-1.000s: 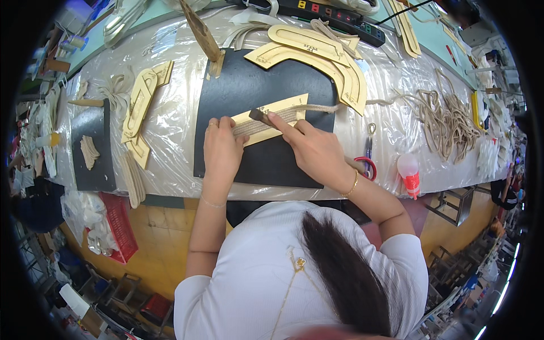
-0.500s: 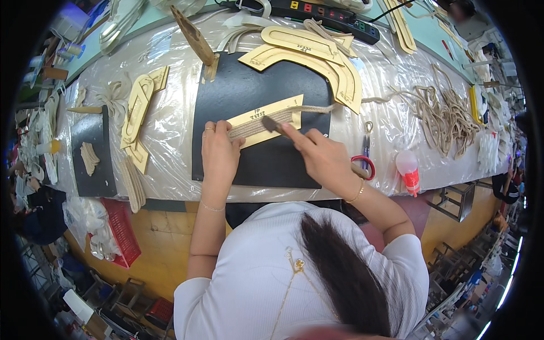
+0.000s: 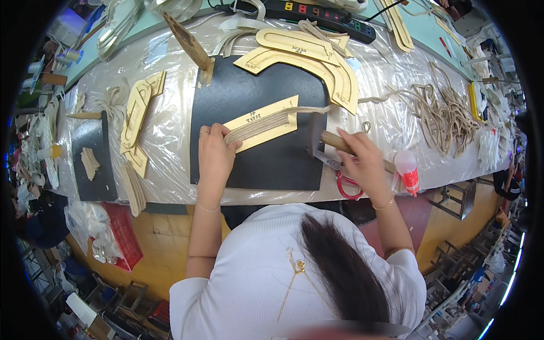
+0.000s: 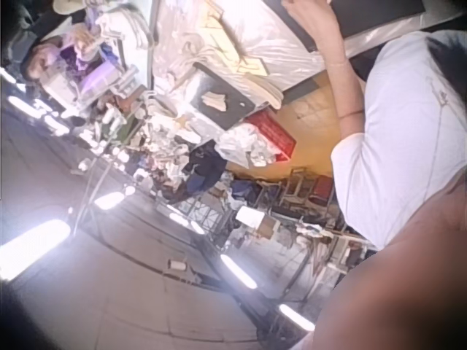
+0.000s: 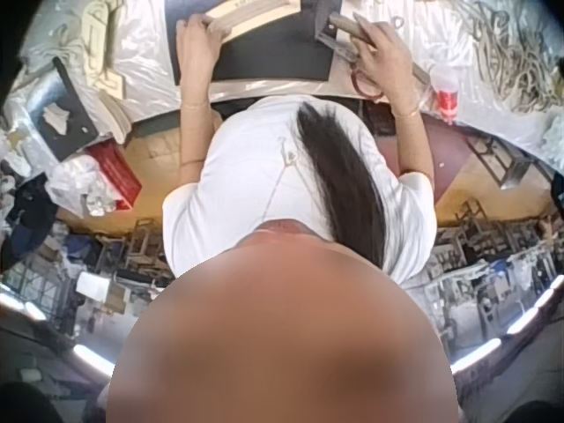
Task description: The person assembles small craft parts by applying glue to a beige cord, pressing it onto a wooden template, trimming excess cord with scissors, and smoothing the cord with a wooden tool. The person repeats this process on multiple templates, then stacks the finished pieces on the table.
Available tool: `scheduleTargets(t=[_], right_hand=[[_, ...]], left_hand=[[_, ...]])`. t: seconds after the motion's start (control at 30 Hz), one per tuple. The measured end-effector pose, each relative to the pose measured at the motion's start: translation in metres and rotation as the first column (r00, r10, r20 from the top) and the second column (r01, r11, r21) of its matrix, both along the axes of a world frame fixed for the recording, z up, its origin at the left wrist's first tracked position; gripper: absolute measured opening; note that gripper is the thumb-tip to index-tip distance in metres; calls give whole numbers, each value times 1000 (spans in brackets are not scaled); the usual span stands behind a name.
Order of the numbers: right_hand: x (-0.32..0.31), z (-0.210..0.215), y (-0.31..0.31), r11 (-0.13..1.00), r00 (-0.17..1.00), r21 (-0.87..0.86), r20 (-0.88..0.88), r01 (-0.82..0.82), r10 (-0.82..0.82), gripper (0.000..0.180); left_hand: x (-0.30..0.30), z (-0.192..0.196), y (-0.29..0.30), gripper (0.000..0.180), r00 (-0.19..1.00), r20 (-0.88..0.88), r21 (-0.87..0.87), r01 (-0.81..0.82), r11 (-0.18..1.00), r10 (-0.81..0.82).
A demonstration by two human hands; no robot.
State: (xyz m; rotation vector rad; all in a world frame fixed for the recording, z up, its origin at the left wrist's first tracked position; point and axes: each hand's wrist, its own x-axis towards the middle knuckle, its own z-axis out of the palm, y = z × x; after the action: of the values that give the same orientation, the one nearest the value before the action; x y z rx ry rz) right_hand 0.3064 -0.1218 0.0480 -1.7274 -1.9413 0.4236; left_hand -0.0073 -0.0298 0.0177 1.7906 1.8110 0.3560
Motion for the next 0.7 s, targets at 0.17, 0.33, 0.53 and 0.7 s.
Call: scheduleTargets(t=[0.17,0.33,0.53,0.7], right_hand=[[51,11,-20,984,944,-97,310,149,-112,39],[63,-4,-3,983,901,77,393,169,-186,33],[47,11,-35,883,976,-456,219,114,-12,31],[26,-4,-61,928,933,-364,354,74,65,50]], left_hand=[[7,0,2,31,991,128,-35,-24,999,28],[9,-1,11,31,997,56,-43,51,998,-49],[-10,-3,12,24,990,139,-201,49,978,-21],[-47,3,24,17,737,652,-401,140,905,175]])
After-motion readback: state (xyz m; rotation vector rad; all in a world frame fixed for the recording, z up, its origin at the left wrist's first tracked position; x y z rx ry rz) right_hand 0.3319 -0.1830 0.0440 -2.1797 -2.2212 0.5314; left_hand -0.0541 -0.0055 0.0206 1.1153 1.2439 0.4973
